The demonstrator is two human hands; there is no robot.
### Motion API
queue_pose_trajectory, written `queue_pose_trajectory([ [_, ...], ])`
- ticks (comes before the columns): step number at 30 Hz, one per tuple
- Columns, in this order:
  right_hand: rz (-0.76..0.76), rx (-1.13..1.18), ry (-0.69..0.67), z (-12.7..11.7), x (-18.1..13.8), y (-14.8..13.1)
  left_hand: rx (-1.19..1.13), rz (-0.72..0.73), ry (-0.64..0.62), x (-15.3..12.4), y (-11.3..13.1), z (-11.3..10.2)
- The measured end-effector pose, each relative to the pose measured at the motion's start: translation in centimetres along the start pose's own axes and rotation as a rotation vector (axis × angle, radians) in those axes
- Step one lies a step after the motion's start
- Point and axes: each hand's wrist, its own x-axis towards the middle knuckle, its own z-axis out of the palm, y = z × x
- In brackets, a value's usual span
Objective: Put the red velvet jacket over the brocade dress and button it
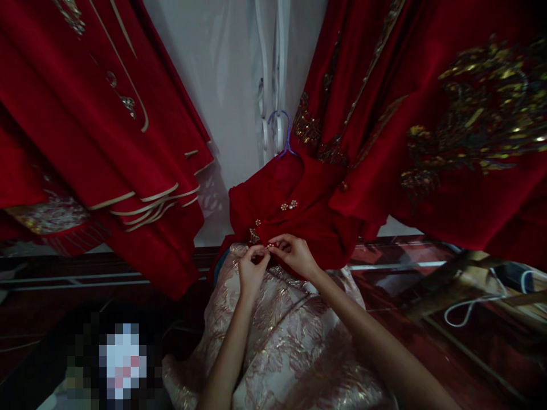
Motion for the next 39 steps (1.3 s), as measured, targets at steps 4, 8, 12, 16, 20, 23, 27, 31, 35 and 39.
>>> queue_pose_trajectory([
  [4,-0.023,-0.073,0.015,0.5,0.3,0.5,-0.074,-0.039,-0.015,0.2,-0.8,-0.1],
  [8,-0.026,-0.082,-0.017,0.0,0.1,0.8,-0.130,-0.062,-0.029,0.3,-1.1,-0.2],
  [12,-0.027,-0.099,-0.002,0.1,0.1,1.0,-0.164,-0.086,-0.055,0.4,-1.1,-0.2],
  [16,-0.029,-0.118,0.058,0.8,0.0,1.1,-0.185,-0.128,-0.064,0.4,-0.9,-0.2],
  [20,-0.028,-0.153,0.063,1.2,-0.4,1.2,-0.162,-0.128,-0.050,0.4,-0.7,-0.1],
  [23,-0.027,-0.203,0.077,1.4,-0.5,1.3,-0.141,-0.133,-0.054,0.3,-0.6,-0.2],
  [27,-0.028,-0.234,0.073,1.5,-0.6,1.4,-0.105,-0.093,-0.087,0.2,-1.0,-0.2],
  [31,-0.015,-0.244,0.079,0.5,-0.8,0.7,-0.069,-0.010,-0.072,0.0,-1.7,-0.3],
  [35,0.008,-0.241,0.226,-0.9,-1.6,-0.9,-0.044,0.034,-0.032,-0.2,-1.6,-0.4],
  [39,0.008,-0.052,0.103,-0.9,-2.4,-1.9,-0.005,0.073,-0.078,-0.3,-1.5,-0.3],
])
